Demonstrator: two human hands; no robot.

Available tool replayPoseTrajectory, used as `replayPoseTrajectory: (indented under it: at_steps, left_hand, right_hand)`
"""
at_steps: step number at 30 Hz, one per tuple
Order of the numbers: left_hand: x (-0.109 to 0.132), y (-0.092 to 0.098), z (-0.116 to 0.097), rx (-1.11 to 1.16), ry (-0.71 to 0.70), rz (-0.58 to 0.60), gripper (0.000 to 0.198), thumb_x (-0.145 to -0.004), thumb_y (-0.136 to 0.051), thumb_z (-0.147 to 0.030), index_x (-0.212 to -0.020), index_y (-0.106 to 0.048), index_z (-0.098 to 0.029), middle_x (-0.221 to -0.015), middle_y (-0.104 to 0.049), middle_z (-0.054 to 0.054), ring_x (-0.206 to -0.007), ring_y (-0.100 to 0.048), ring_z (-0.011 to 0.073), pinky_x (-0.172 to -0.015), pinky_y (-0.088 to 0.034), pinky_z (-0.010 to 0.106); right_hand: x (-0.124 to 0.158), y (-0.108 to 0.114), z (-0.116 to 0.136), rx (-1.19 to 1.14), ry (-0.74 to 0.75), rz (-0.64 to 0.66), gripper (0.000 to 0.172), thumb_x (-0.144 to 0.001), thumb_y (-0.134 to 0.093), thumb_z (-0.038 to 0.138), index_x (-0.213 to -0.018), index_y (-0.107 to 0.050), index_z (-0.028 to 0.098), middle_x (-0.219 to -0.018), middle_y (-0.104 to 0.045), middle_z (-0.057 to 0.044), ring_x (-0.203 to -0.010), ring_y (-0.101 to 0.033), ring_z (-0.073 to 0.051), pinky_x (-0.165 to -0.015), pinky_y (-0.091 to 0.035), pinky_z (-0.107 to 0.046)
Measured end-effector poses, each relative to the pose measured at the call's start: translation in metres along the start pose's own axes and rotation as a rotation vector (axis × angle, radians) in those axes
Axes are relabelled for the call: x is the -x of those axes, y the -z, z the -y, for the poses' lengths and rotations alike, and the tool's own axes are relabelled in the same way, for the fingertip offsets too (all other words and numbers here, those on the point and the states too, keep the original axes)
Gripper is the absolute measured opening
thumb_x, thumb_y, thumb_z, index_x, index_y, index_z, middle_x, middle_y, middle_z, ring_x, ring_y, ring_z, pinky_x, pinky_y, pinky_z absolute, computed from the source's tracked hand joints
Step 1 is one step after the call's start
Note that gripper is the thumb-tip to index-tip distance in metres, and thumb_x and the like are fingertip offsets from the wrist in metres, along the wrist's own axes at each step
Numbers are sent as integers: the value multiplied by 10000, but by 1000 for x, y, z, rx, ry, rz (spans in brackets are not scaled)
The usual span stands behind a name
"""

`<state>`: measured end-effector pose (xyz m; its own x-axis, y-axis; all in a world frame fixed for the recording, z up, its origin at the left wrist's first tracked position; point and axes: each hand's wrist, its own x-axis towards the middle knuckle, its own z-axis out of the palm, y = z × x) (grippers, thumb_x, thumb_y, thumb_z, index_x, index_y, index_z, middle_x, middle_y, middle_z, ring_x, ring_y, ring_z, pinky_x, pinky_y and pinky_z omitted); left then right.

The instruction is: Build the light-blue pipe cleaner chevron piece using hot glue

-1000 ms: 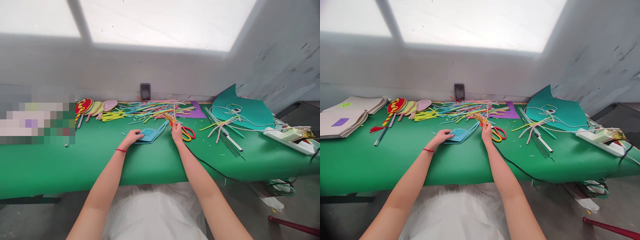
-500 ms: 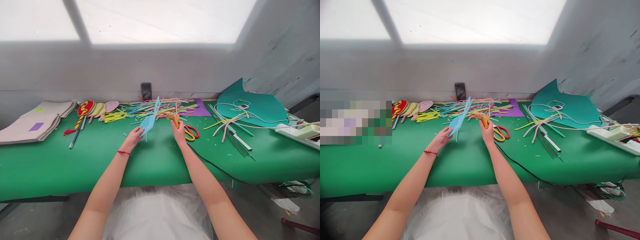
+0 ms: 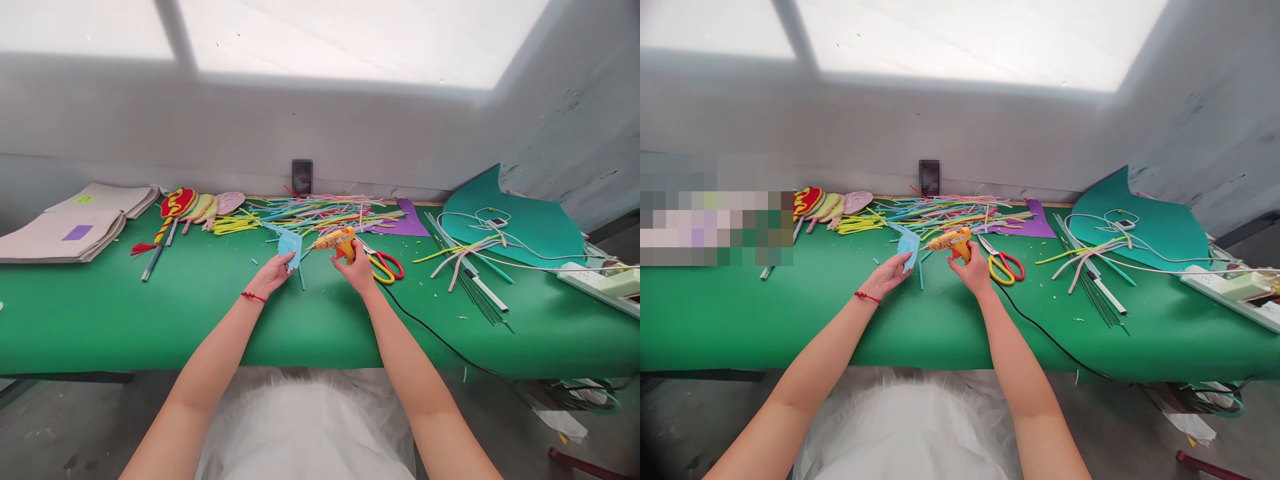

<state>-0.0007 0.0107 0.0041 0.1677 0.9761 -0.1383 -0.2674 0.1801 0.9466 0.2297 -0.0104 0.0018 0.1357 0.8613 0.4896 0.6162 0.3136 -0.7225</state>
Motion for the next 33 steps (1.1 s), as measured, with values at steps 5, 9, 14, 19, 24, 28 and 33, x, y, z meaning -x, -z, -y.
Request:
replayPoseTrajectory:
  at_steps: [5, 9, 14, 19, 24, 28, 33]
  left_hand:
    - [5, -5, -9, 406, 159, -54, 122, -770, -675, -79, -861, -642, -152, -763, -692, -20, -611, -616, 68, -583, -485, 190]
    - [8, -8, -12, 475, 185, -73, 103, -803, -628, -45, -839, -650, -140, -726, -687, -22, -577, -601, 66, -568, -470, 198]
    - [6, -6, -11, 485, 184, -64, 99, -798, -631, -39, -829, -651, -131, -733, -690, -10, -598, -612, 75, -564, -464, 200]
    - [5, -6, -10, 482, 185, -55, 94, -794, -639, -45, -835, -649, -129, -738, -696, -7, -600, -623, 79, -551, -467, 198]
    - [5, -6, -10, 486, 186, -45, 86, -825, -605, -48, -834, -641, -125, -719, -699, -6, -578, -629, 77, -514, -464, 189]
    - [5, -7, -10, 483, 172, -38, 115, -793, -633, -38, -866, -646, -126, -745, -705, -3, -594, -639, 81, -518, -474, 183]
    - [7, -8, -11, 485, 162, -22, 154, -770, -652, -40, -890, -651, -138, -755, -700, -5, -603, -635, 79, -546, -487, 176]
  right_hand:
    - [2, -6, 0, 142, 125, 81, 433, -772, -575, 534, -1038, -526, 196, -908, -581, -49, -744, -539, -185, -613, -422, -292]
    - [1, -5, 0, 166, 185, 91, 392, -796, -550, 502, -1020, -534, 181, -877, -551, -50, -739, -515, -177, -598, -412, -281]
    - [1, -6, -1, 174, 224, 107, 327, -808, -548, 462, -982, -544, 185, -854, -532, -46, -729, -503, -174, -589, -409, -280]
    - [1, -6, -1, 151, 253, 110, 309, -813, -549, 441, -979, -546, 180, -844, -517, -42, -715, -484, -165, -595, -415, -278]
    - [1, -6, -2, 147, 255, 130, 304, -803, -561, 412, -1005, -550, 185, -848, -522, -40, -707, -488, -161, -581, -419, -272]
    - [0, -6, -2, 162, 257, 118, 287, -808, -552, 400, -1001, -555, 188, -837, -514, -37, -699, -481, -161, -586, -432, -276]
    - [0, -5, -3, 165, 244, 122, 297, -814, -541, 411, -1014, -559, 192, -850, -517, -45, -700, -483, -166, -578, -435, -279]
